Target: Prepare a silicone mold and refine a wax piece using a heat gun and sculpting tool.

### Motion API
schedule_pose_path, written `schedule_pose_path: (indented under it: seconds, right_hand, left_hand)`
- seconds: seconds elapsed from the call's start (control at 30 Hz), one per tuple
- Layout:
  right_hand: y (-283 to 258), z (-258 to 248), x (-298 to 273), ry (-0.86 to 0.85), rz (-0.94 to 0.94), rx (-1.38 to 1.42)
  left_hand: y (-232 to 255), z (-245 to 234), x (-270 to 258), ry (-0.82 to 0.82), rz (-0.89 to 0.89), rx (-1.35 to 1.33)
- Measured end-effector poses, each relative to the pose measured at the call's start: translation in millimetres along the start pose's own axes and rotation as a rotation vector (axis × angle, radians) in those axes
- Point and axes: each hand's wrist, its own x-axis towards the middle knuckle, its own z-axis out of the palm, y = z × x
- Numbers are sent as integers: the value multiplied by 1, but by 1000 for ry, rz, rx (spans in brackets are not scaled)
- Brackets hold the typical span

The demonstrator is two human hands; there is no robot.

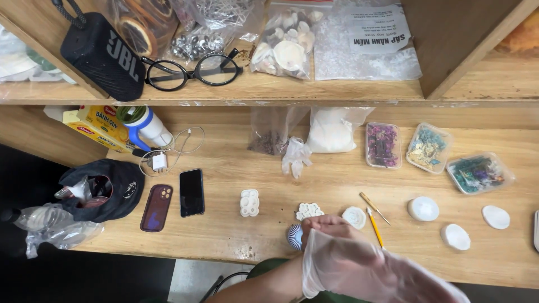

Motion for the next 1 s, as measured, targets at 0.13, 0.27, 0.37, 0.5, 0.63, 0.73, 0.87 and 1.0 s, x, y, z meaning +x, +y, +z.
schedule_pose_path:
  seconds: [0.13,0.27,0.37,0.5,0.63,0.73,0.87,1.0]
  right_hand:
    - [-32,78,65,-45,-199,9]
    - [-92,160,99,-39,-139,-1]
    - [-42,123,53,29,326,16]
    - [35,71,1,136,944,60]
    - [36,89,10,245,1396,102]
    - [13,108,19,165,1541,-172]
    - [-13,91,-5,326,1478,-158]
    - [-43,65,-28,736,1324,-163]
  left_hand:
    - [4,25,36,20,342,-369]
    - [-101,158,3,-70,684,-1741]
    - [-122,193,2,-33,790,-2204]
    - [-102,210,46,198,923,-2675]
    - [-86,253,107,488,1080,-3121]
    - [-74,276,145,668,1183,-3326]
    - [5,269,208,-549,197,-2971]
    - [136,247,261,-461,116,-2343]
